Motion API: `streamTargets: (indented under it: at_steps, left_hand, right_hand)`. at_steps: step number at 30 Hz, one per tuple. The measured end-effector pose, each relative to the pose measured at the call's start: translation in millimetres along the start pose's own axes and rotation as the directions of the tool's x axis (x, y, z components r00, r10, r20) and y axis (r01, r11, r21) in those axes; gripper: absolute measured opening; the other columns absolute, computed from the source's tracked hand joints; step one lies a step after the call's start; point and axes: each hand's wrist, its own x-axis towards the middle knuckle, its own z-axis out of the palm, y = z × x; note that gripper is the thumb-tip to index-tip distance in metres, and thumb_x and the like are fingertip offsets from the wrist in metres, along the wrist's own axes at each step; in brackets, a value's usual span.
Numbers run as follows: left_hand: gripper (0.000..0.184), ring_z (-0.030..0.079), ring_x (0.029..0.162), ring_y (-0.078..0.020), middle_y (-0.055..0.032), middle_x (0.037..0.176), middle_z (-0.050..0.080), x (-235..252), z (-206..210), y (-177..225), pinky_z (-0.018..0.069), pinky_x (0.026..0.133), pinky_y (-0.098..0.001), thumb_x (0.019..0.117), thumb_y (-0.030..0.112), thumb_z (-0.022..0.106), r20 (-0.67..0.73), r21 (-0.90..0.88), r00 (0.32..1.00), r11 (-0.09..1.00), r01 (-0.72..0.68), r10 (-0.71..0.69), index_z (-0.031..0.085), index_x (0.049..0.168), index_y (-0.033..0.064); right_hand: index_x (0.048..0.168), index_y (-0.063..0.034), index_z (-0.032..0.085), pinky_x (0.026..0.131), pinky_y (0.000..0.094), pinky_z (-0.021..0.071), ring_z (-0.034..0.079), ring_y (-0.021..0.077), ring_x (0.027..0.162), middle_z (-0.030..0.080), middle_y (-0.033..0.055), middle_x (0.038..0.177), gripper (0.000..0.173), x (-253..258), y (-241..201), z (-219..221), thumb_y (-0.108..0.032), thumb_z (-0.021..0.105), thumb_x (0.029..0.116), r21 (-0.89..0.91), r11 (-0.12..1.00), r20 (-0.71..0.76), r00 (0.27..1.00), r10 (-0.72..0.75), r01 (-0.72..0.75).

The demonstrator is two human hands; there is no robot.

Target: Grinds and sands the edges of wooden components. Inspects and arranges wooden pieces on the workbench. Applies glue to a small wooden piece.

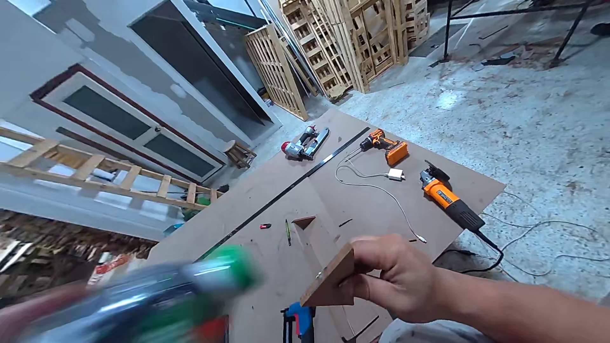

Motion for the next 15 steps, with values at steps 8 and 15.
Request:
streamTargets:
  at_steps: [8, 15]
  left_hand:
    - [0.046, 0.066, 0.106, -0.0248, -0.0155, 0.108, 0.067, 21, 5, -12, 0.0534, 0.099, -0.0434, 0.102, 0.04, 0.047, -0.081, -0.006, 0.994, 0.997, 0.078, -0.078, 0.057, 0.113, -0.0044]
    - [0.045, 0.071, 0.101, -0.0257, -0.0152, 0.104, 0.07, 11, 4, -74, 0.0599, 0.091, -0.0391, 0.0961, 0.04, 0.066, 0.062, -0.404, 0.933, 0.846, 0.348, -0.354, 0.061, 0.117, -0.0005]
  right_hand:
    - [0.105, 0.0015, 0.07, 0.077, 0.0272, 0.0595, 0.068, 0.0105, 0.085, 0.069, 0.0084, 0.093, 0.024, -10, 4, 9, -0.022, 0.063, 0.1034, -0.026, 0.999, 0.036, 0.998, 0.045, -0.044]
    - [0.105, 0.0016, 0.069, 0.076, 0.0273, 0.0606, 0.07, 0.0097, 0.085, 0.071, 0.0083, 0.093, 0.025, -3, -9, 3, -0.022, 0.062, 0.1036, -0.041, 0.997, 0.043, 0.997, 0.067, -0.065]
